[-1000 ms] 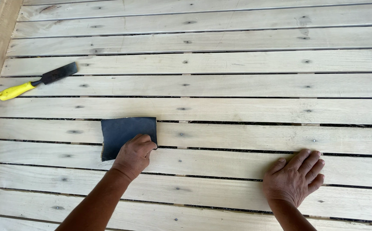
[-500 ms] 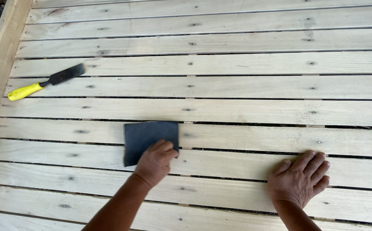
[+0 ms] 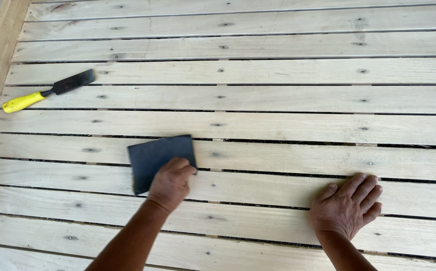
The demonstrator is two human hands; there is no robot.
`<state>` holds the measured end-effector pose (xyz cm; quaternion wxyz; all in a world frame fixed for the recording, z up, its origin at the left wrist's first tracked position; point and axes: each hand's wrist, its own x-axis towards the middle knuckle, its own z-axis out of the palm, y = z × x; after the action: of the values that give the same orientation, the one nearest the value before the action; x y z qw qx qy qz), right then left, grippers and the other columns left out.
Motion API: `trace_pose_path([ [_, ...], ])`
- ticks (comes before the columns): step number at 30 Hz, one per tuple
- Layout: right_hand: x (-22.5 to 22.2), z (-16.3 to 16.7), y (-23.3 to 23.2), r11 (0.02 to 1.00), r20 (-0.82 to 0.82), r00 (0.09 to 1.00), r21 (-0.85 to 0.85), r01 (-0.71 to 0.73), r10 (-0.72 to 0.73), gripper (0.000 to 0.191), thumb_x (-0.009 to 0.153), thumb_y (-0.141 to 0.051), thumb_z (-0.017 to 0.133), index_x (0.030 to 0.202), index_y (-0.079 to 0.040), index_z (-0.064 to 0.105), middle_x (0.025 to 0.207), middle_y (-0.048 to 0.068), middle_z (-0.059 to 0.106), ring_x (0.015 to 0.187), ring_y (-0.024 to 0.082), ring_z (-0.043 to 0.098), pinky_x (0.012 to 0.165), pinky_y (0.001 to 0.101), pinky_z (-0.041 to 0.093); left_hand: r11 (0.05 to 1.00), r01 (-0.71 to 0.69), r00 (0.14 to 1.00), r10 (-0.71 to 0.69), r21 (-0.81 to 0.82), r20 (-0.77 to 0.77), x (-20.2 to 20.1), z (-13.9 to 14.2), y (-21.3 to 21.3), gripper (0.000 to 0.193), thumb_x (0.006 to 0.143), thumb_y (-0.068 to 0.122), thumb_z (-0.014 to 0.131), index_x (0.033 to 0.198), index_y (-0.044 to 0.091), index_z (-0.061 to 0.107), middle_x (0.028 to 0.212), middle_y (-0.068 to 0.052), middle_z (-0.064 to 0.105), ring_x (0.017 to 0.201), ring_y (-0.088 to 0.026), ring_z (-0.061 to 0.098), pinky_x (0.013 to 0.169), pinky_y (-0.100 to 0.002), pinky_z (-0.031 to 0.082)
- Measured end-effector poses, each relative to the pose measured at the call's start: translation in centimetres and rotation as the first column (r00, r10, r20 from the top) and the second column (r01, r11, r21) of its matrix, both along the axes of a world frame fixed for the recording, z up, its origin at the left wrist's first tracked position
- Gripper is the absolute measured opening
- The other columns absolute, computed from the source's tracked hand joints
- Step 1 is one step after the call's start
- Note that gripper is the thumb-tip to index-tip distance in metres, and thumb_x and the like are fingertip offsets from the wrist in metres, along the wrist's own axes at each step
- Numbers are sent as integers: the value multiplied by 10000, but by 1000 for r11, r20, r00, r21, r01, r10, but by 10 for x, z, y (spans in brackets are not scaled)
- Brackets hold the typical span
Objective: The person sands a slatted wooden frame surface by hand, rubbing a sheet of sandpaper back and forth across the planks. They work across different sections of the slats, moving progressively toward the edge and corner of the frame, with a putty knife and a cloth resting on the wood nearby.
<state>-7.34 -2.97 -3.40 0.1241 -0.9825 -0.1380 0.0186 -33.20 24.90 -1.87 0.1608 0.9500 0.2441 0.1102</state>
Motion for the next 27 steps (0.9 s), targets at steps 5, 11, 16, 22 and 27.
trace_pose_path([
  [5, 2, -4, -1, 1000, -16, 1000, -7, 13, -13, 787, 986, -391, 295, 1612, 53, 125, 1702, 257, 60, 1576, 412, -20, 1218, 594, -6, 929, -365, 914, 369, -58, 166, -13, -3, 20, 192, 805, -103, 657, 873, 58, 736, 848, -68, 647, 840, -245, 647, 733, -342, 607],
  [11, 7, -6, -1, 1000, 4, 1000, -10, 15, -15, 786, 991, -400, 303, 1604, 61, 133, 1697, 269, 59, 1575, 411, -22, 1209, 594, -10, 970, -193, 939, 226, -149, 258, 148, -21, -82, 189, 775, -88, 620, 807, 78, 705, 839, -66, 600, 889, -252, 588, 783, -383, 549],
  [16, 9, -5, 1, 1000, 6, 1000, -4, 21, -21, 780, 984, -401, 301, 1603, 49, 150, 1699, 266, 66, 1579, 406, -18, 1218, 585, -12, 995, 86, 981, -74, -60, 180, 201, -18, -84, 183, 712, -61, 629, 810, 76, 703, 870, -51, 604, 900, -242, 580, 831, -378, 539],
  [22, 15, -8, 1, 1000, 19, 1000, -3, 23, -23, 780, 989, -410, 285, 1603, 48, 136, 1689, 263, 61, 1570, 411, -21, 1206, 588, -16, 992, -124, 957, 117, 8, 264, 91, -4, 33, 223, 764, -88, 638, 858, 90, 733, 826, -54, 596, 802, -258, 596, 680, -392, 555],
  [27, 21, -9, 2, 999, 39, 999, -19, 27, -27, 770, 991, -407, 273, 1604, 35, 124, 1690, 252, 57, 1569, 400, -18, 1200, 593, -20, 995, -98, 984, 100, -25, 146, 152, -7, -14, 220, 731, -117, 615, 772, 86, 690, 796, -52, 583, 817, -224, 601, 723, -367, 555],
])
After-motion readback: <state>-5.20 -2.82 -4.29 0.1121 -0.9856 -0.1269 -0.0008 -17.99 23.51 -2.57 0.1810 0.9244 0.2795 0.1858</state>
